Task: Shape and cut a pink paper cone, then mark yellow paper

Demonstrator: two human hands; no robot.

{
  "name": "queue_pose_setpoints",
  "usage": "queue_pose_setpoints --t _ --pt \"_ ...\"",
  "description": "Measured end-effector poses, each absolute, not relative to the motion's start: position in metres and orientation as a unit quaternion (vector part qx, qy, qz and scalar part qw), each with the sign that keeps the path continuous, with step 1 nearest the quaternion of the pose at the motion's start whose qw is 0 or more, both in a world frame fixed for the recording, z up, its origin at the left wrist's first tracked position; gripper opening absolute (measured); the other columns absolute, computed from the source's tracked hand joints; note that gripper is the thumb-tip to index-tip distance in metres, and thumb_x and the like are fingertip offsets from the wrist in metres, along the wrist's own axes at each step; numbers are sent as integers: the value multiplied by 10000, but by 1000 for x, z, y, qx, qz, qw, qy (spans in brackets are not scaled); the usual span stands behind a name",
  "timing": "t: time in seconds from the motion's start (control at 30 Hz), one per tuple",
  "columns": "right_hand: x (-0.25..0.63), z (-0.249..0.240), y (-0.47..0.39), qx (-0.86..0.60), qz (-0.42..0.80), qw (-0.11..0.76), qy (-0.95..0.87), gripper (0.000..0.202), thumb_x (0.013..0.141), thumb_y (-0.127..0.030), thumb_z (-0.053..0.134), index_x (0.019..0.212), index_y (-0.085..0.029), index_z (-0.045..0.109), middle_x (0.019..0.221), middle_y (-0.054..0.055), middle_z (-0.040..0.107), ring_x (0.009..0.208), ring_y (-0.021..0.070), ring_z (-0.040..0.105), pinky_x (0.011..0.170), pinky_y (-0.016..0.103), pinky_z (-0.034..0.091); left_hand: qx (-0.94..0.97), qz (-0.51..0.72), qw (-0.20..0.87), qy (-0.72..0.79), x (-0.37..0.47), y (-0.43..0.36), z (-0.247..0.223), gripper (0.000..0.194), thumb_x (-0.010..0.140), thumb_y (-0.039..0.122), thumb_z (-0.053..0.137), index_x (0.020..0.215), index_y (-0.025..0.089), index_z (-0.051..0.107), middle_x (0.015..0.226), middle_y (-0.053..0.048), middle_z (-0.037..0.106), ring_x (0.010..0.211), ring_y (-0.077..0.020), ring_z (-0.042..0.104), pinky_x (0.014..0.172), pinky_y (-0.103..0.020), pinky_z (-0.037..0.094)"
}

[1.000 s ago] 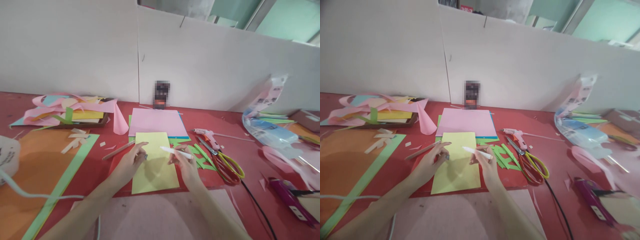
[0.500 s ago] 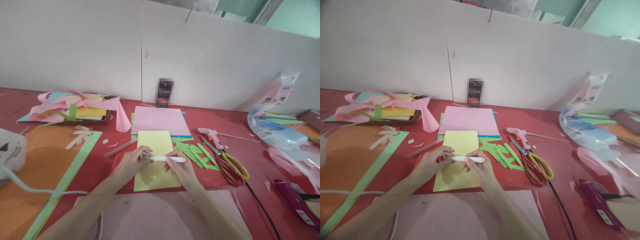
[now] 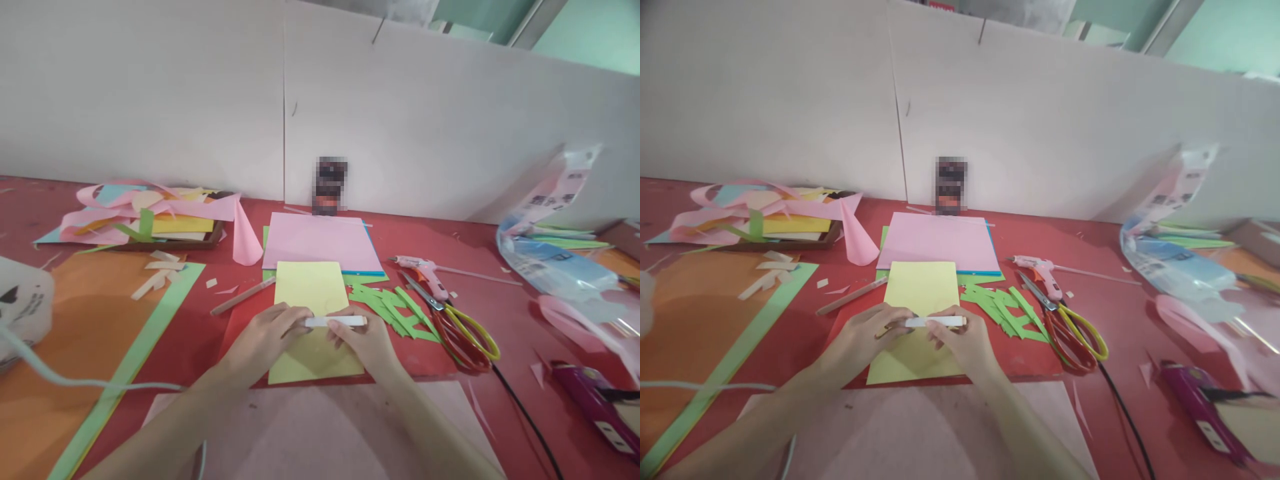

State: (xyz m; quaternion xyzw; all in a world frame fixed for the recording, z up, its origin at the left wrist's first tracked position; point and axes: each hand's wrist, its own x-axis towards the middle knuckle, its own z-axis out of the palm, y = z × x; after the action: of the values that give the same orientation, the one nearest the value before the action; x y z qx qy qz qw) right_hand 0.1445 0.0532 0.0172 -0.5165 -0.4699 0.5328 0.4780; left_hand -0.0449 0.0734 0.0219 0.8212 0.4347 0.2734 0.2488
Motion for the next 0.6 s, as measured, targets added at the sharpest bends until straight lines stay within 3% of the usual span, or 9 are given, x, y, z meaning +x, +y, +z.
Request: queue_pose_setpoints --t 0.13,0.27,0.37,0.6 --pt "144 17 51 -507 537 483 -470 232 663 -356 682 728 -140 630 555 19 632 497 110 571 458 215 484 840 272 210 421 -44 72 21 192 868 314 413 954 246 571 882 18 628 768 -101 560 682 -187 425" --pt "143 19 49 -514 536 456 -491 216 670 -354 679 732 -154 626 550 10 627 487 106 562 468 214 471 876 237 193 372 -40 71 16 276 884 254 383 1141 264 483 901 -2 598 800 -117 541 683 -212 420" --pt "142 20 47 -503 548 440 -503 218 698 -372 651 735 -166 589 537 -4 624 460 97 547 469 212 456 888 177 199 374 -34 67 17 361 884 231 374 1239 294 388 916 -7 573 804 -124 538 591 -200 404" --pt "135 21 41 -462 600 405 -512 287 799 -461 501 753 -178 499 543 -18 608 437 78 513 451 192 415 880 127 170 425 -35 67 28 293 887 400 330 1084 287 516 812 18 564 701 -113 557 487 -196 320"
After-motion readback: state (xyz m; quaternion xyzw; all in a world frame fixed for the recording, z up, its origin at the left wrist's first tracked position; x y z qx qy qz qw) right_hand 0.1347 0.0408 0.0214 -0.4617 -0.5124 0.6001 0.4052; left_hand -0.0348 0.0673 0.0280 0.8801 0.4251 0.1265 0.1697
